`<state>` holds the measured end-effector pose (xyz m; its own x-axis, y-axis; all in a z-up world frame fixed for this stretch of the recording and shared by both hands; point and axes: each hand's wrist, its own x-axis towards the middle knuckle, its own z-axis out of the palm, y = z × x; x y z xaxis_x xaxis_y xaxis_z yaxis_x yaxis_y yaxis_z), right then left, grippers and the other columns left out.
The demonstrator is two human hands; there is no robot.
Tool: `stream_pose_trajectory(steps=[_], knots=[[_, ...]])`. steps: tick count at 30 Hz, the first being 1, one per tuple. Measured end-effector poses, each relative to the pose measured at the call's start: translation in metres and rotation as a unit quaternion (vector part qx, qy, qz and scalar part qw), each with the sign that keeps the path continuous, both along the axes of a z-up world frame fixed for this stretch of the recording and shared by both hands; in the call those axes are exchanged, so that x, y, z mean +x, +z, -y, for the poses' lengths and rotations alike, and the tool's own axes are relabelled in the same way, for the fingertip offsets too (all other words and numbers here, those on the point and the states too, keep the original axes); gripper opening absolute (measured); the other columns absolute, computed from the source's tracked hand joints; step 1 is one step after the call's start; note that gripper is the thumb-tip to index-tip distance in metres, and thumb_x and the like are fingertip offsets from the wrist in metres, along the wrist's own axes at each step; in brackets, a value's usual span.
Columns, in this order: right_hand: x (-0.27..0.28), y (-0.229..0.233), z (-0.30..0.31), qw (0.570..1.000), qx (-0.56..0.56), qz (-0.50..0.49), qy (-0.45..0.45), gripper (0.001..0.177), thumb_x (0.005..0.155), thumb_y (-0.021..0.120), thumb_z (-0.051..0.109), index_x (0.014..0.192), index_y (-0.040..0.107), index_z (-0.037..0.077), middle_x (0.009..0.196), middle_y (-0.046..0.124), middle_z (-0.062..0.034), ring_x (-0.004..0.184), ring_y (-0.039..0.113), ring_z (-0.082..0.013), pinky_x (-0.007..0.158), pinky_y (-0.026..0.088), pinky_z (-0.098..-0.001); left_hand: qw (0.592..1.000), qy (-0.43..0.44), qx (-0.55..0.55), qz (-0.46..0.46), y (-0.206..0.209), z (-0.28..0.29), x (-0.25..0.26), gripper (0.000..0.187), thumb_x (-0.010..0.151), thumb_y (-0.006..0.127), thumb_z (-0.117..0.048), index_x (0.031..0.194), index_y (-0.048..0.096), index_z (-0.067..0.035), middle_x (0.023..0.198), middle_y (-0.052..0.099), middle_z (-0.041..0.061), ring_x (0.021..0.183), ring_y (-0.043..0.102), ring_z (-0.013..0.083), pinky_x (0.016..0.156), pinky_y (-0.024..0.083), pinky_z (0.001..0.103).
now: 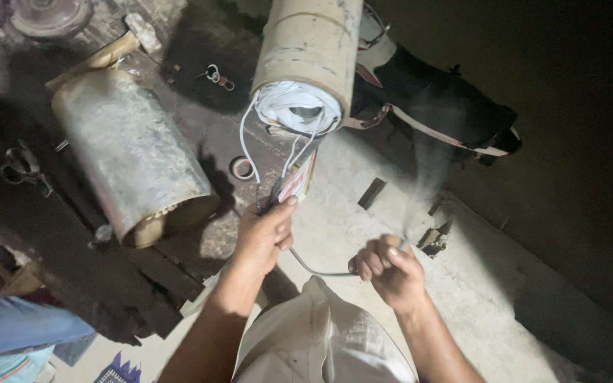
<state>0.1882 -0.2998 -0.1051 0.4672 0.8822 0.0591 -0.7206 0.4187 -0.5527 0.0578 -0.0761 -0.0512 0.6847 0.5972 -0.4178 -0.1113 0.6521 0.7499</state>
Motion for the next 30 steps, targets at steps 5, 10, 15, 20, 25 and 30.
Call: stream_pose_trajectory(steps=[5,10,15,20,25,30], knots=[[-0.006,-0.012,0.043,0.977,-0.128,-0.1,-0.138,0.052,0.106,0.051,0.053,0.074,0.051,0.013,0.071,0.05,-0.0043,0.087,0.058,-0.0308,0.095,0.044,-0.0518,1.0,-0.022,0.018,0.013,-0.001,-0.005,0.021,0.015,0.088,0.074,-0.02,0.088,0.063,-0.011,0.055,0.04,-0.007,0.043,0.036,0.0071,0.042,0.039,0.031],[-0.005,-0.025,0.079,0.95,-0.17,-0.133,-0.224,0.044,0.106,0.05,0.048,0.078,0.056,0.014,0.078,0.06,-0.0055,0.098,0.061,-0.0312,0.092,0.046,-0.0537,0.999,-0.012,0.034,0.023,-0.002,-0.007,0.055,0.019,0.089,0.075,-0.022,0.085,0.061,-0.011,0.055,0.039,-0.007,0.043,0.036,0.0091,0.043,0.042,0.034],[0.022,-0.028,0.094,0.925,-0.173,-0.118,-0.317,0.032,0.108,0.054,0.038,0.086,0.059,0.015,0.087,0.066,-0.006,0.1,0.064,-0.0272,0.086,0.048,-0.0484,0.999,0.002,0.01,0.05,0.004,-0.035,0.091,0.027,0.089,0.077,-0.025,0.077,0.056,-0.013,0.054,0.038,-0.006,0.044,0.04,0.012,0.05,0.048,0.035],[0.056,-0.006,0.098,0.93,-0.2,-0.027,-0.307,0.034,0.108,0.057,0.041,0.093,0.062,0.011,0.094,0.07,-0.0131,0.08,0.061,-0.0234,0.067,0.043,-0.0377,0.99,-0.022,0.096,0.103,-0.005,-0.064,0.09,0.015,0.086,0.079,-0.017,0.089,0.068,-0.008,0.072,0.059,-0.001,0.059,0.053,0.0131,0.063,0.055,0.037],[0.074,0.027,0.097,0.914,-0.187,0.009,-0.359,0.033,0.111,0.059,0.04,0.096,0.062,0.011,0.091,0.066,-0.0128,0.075,0.061,-0.0234,0.066,0.046,-0.037,0.973,-0.168,0.137,0.08,-0.02,-0.1,0.063,0.02,0.097,0.073,-0.021,0.106,0.072,-0.003,0.097,0.073,0.009,0.079,0.063,0.0106,0.065,0.044,0.027],[0.07,0.027,0.075,0.897,-0.195,-0.013,-0.397,0.026,0.107,0.061,0.037,0.097,0.065,0.014,0.088,0.063,-0.0088,0.075,0.061,-0.0229,0.061,0.045,-0.0369,0.949,-0.252,0.081,0.17,-0.029,-0.113,0.049,0.019,0.096,0.07,-0.015,0.112,0.069,-0.003,0.102,0.072,0.009,0.081,0.067,0.0166,0.073,0.056,0.032]])
